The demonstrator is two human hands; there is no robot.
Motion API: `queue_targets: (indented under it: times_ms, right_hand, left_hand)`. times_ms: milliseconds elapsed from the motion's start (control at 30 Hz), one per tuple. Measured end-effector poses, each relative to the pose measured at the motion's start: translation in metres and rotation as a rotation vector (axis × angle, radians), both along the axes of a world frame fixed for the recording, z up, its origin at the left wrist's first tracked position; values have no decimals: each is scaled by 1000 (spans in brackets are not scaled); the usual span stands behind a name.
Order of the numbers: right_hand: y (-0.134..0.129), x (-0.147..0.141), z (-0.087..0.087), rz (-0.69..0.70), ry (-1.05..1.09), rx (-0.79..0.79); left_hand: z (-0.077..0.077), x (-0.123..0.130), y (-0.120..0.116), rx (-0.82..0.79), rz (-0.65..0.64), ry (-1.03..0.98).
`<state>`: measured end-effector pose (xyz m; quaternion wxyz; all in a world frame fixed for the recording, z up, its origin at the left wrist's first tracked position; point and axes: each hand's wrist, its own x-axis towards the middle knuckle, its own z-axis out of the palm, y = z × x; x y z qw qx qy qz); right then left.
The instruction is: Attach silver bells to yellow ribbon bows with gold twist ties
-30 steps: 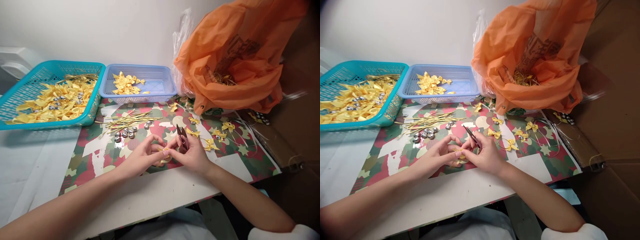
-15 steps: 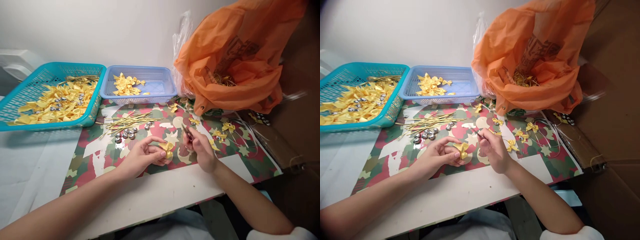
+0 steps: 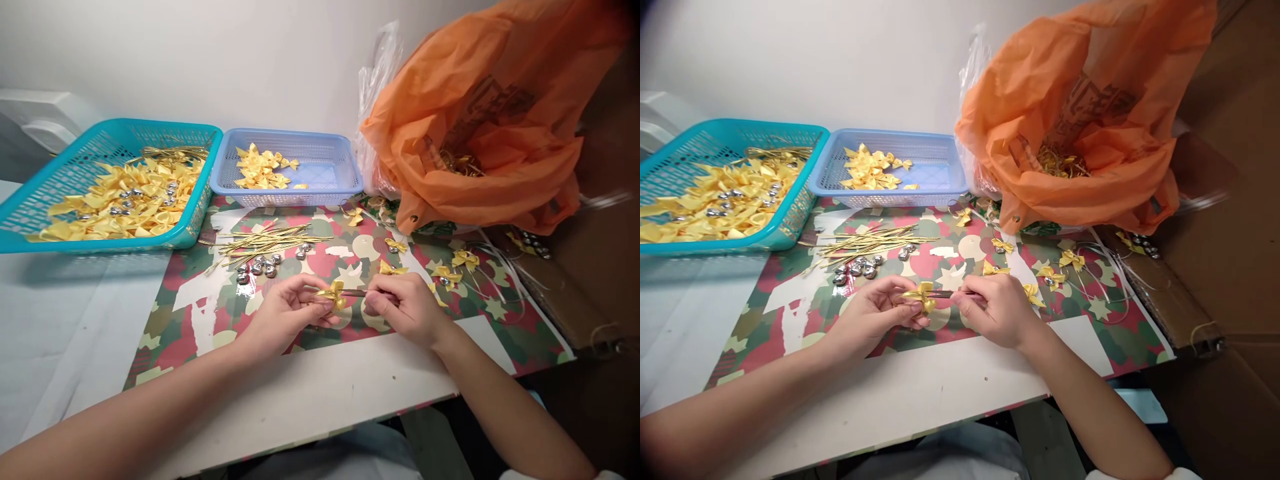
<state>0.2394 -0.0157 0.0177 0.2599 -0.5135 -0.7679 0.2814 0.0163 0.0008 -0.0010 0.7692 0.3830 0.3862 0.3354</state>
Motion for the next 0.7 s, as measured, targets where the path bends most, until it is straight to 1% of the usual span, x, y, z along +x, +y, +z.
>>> queue_targets:
  times_ms: [333, 567, 700]
  right_hand:
    - [-1, -2, 1, 11, 12, 41]
    - [-1, -4, -1, 2, 37, -39]
    - [-1, -6, -1, -12, 47, -41]
  left_hand:
    - [2, 0, 0, -5, -25, 29]
    - [2, 0, 0, -8, -34, 10]
    - [1, 0, 0, -1, -24, -12]
